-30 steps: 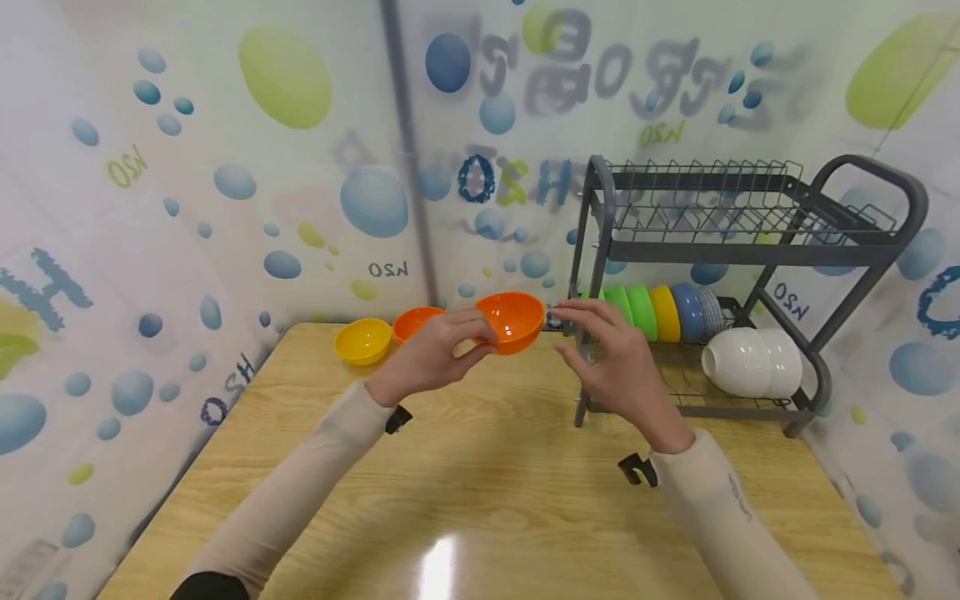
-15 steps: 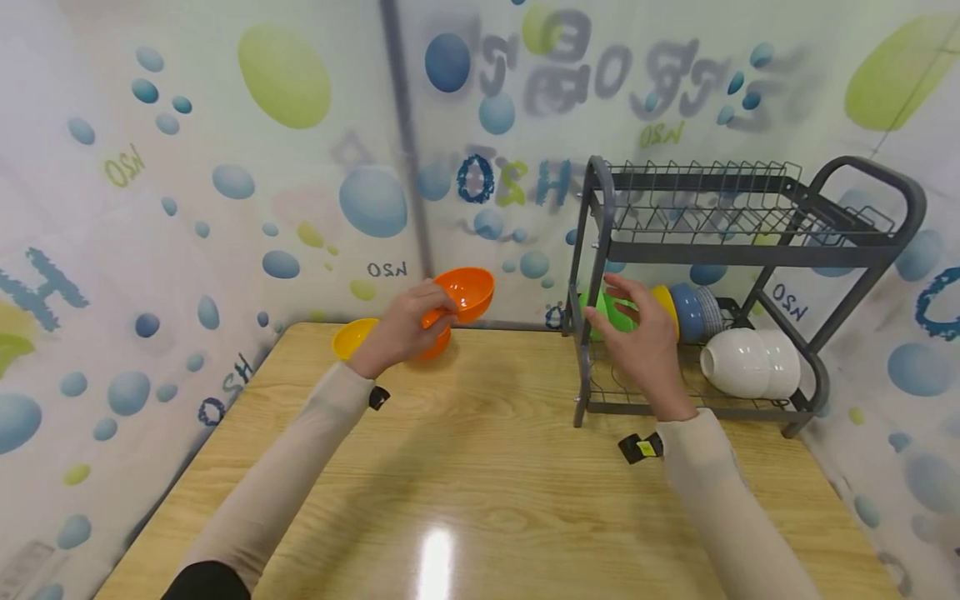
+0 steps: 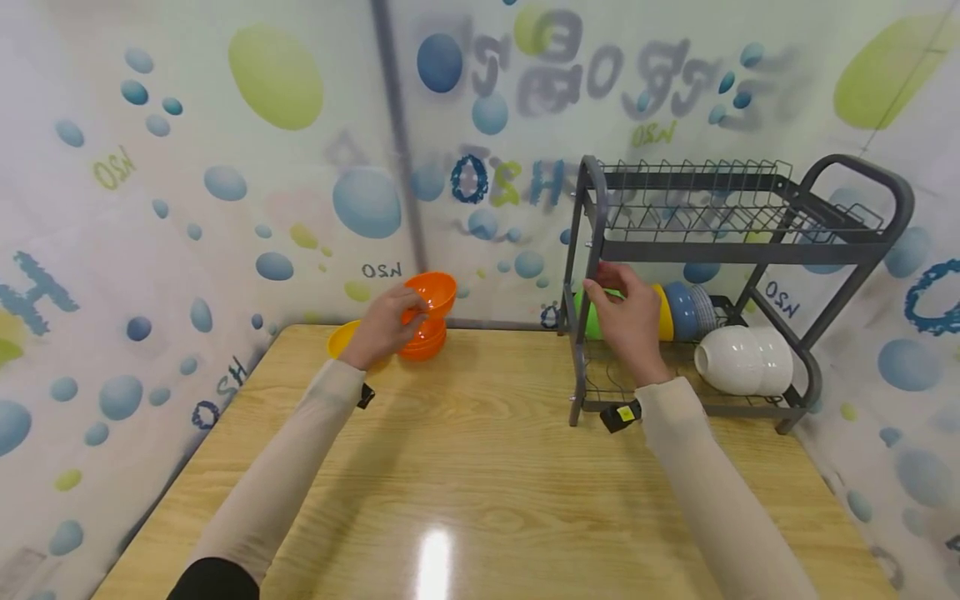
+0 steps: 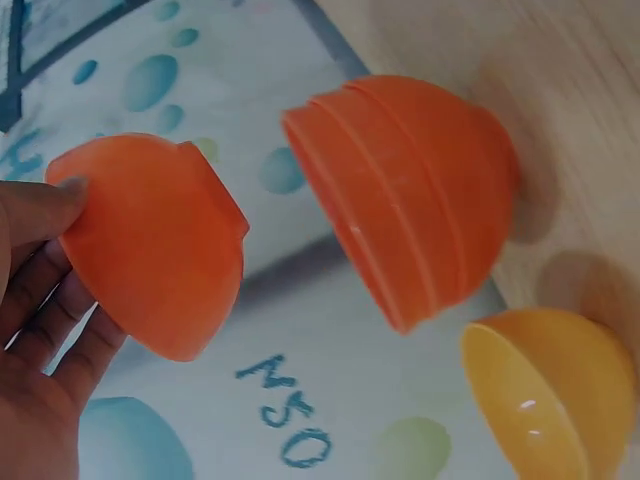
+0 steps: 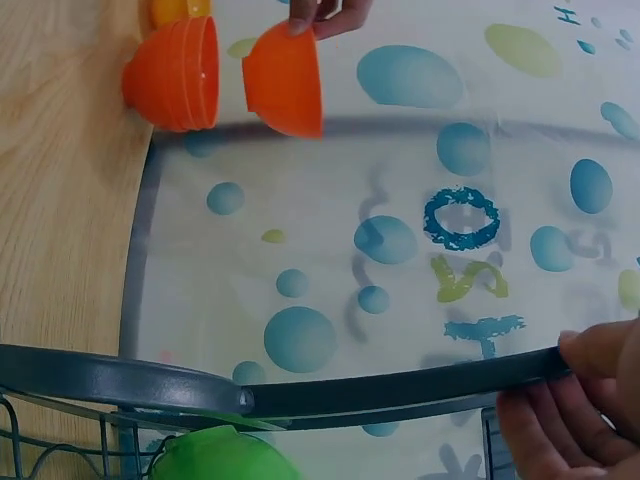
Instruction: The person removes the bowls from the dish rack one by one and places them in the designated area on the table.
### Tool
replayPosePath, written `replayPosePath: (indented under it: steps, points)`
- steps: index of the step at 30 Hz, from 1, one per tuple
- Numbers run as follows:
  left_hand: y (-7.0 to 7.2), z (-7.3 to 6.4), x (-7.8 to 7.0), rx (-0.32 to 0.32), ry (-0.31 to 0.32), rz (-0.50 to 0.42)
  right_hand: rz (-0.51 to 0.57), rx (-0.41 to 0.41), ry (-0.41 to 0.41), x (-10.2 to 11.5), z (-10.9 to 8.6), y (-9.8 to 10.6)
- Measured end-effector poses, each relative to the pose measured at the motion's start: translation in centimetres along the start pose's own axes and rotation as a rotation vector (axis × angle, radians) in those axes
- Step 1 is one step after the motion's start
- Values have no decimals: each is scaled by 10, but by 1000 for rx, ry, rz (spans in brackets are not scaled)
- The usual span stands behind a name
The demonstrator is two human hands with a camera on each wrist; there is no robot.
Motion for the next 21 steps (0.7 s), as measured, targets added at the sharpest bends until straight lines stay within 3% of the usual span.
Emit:
replayPosePath:
  steps: [5, 13, 21]
  points:
    - [-7, -2, 18, 12, 76, 20, -14, -2, 5, -2, 2, 0]
    - [-19, -8, 36, 45, 128, 64, -38, 17, 35, -5, 3, -1]
    - [-31, -13, 47, 78, 125, 52, -44, 0, 60, -8, 3, -2]
Point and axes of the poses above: each hand's wrist, its own z-axis towards the middle knuckle, its own y-axis out of the back of the hand, x = y × z, the point moved 2 cm from there along z, towards the middle knuckle, and after that the axes turned 14 degrees about y, right-handed, at the moved point
